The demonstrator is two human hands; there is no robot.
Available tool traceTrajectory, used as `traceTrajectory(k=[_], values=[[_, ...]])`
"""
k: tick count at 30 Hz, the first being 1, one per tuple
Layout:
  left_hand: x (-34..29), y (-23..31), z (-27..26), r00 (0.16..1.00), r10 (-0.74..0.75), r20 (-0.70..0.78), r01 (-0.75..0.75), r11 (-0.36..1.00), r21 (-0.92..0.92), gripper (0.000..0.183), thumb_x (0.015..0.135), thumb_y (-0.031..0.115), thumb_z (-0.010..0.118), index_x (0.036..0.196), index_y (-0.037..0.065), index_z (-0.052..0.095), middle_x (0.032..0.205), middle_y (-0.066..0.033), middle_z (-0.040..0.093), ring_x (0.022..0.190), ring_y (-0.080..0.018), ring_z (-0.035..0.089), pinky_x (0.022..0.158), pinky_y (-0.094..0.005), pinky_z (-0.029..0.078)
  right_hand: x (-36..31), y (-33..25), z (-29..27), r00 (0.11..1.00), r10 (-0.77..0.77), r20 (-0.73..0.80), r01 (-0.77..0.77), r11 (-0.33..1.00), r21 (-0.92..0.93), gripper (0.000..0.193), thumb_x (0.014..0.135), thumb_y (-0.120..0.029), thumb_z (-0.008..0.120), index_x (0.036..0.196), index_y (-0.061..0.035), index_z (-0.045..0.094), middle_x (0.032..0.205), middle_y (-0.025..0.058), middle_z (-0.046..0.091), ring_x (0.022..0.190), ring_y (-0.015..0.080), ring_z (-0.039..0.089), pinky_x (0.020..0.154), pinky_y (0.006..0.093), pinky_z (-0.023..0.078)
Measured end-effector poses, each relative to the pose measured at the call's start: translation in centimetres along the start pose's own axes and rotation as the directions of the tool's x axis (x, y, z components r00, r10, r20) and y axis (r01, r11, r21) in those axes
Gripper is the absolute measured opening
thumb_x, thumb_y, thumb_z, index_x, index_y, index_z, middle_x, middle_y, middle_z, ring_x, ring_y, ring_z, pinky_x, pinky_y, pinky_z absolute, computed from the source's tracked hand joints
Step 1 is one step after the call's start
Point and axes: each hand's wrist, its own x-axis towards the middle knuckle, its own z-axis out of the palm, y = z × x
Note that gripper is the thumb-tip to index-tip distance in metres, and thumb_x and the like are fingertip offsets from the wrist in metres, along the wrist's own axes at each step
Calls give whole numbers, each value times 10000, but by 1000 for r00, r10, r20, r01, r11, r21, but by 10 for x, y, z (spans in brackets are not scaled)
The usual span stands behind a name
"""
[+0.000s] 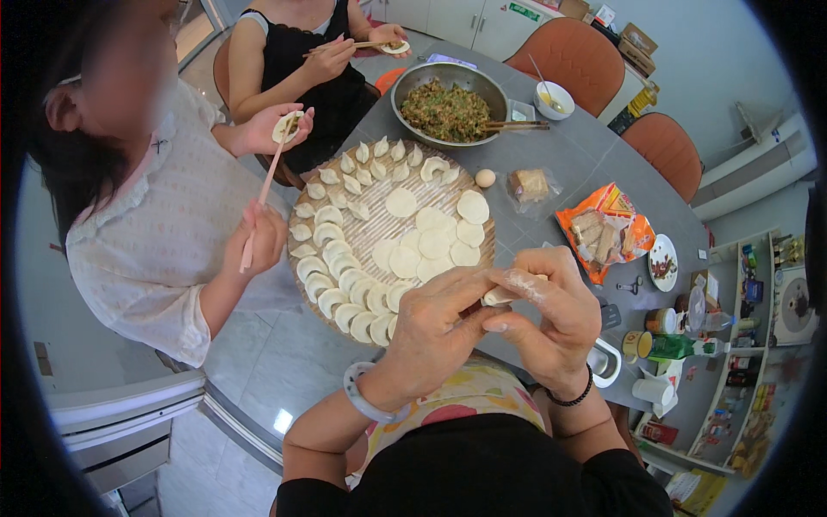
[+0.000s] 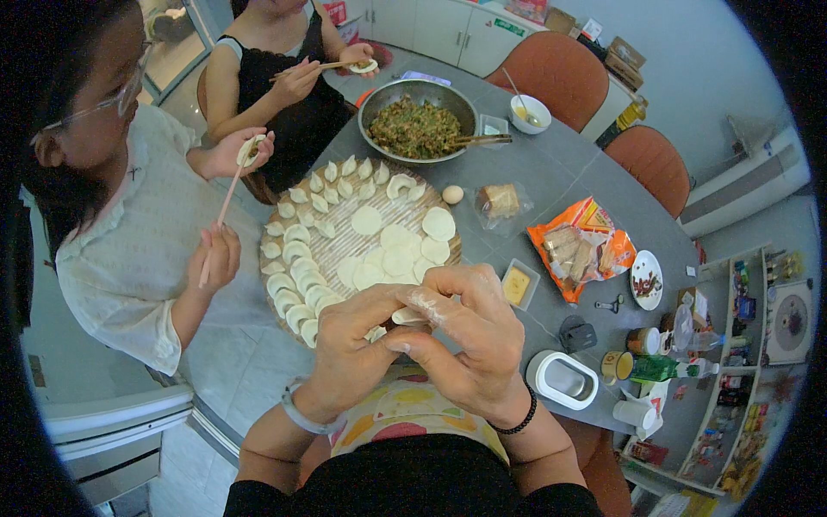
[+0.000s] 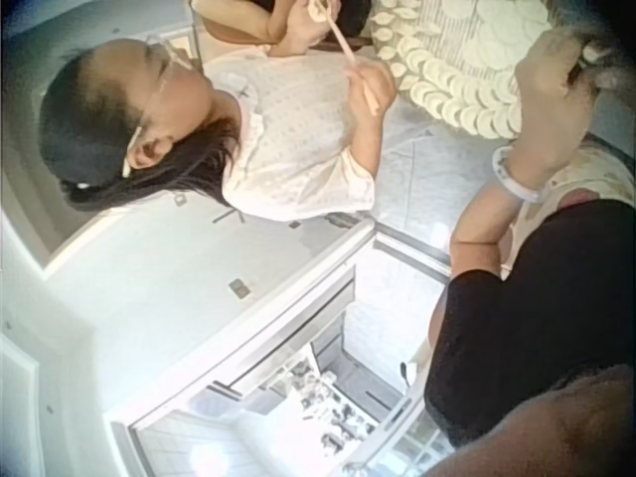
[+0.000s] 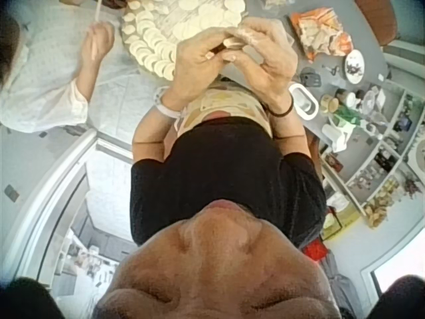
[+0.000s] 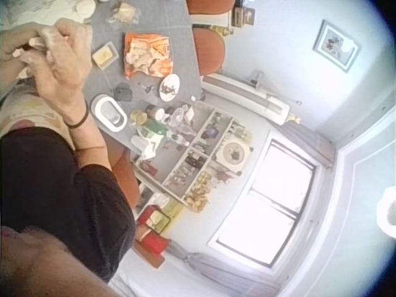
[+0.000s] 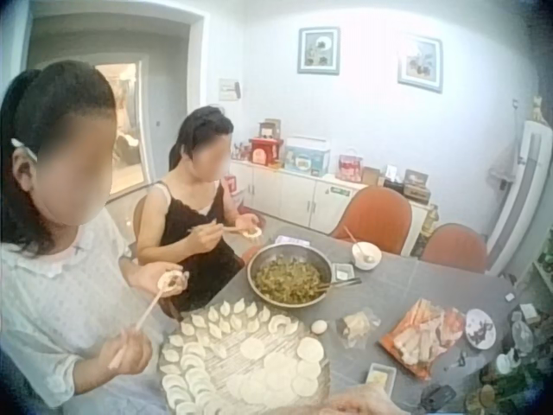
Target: The recorder is seen stuffing and folding dumplings at a table with other people.
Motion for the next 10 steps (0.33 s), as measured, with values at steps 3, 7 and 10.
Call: traceTrajectory(k=[3,7,10], values=[[-2,-4,1,1000,12,2,-12,999,45,272,716,4,632,987,-20,632,959,-136,650,818,-236,628,712,-299,485,-2,5,4,998,-54,-15,54,998,-32,195,644,-37,728,813,-9,635,792,84,586,695,226,532,608,300,429],[-3,-11,4,995,94,-34,-85,976,200,271,719,3,616,989,-7,638,1012,-141,636,904,-241,612,757,-318,478,0,12,6,989,-151,-7,150,985,-81,179,636,-26,723,794,-16,638,783,81,593,696,227,542,610,305,433],[0,-19,7,980,194,-42,-173,939,298,291,718,26,634,1008,3,626,1066,-144,588,918,-279,567,764,-351,469,-2,17,9,988,-150,-26,148,987,-66,159,634,-5,711,775,-27,642,776,82,600,701,235,555,617,315,441]])
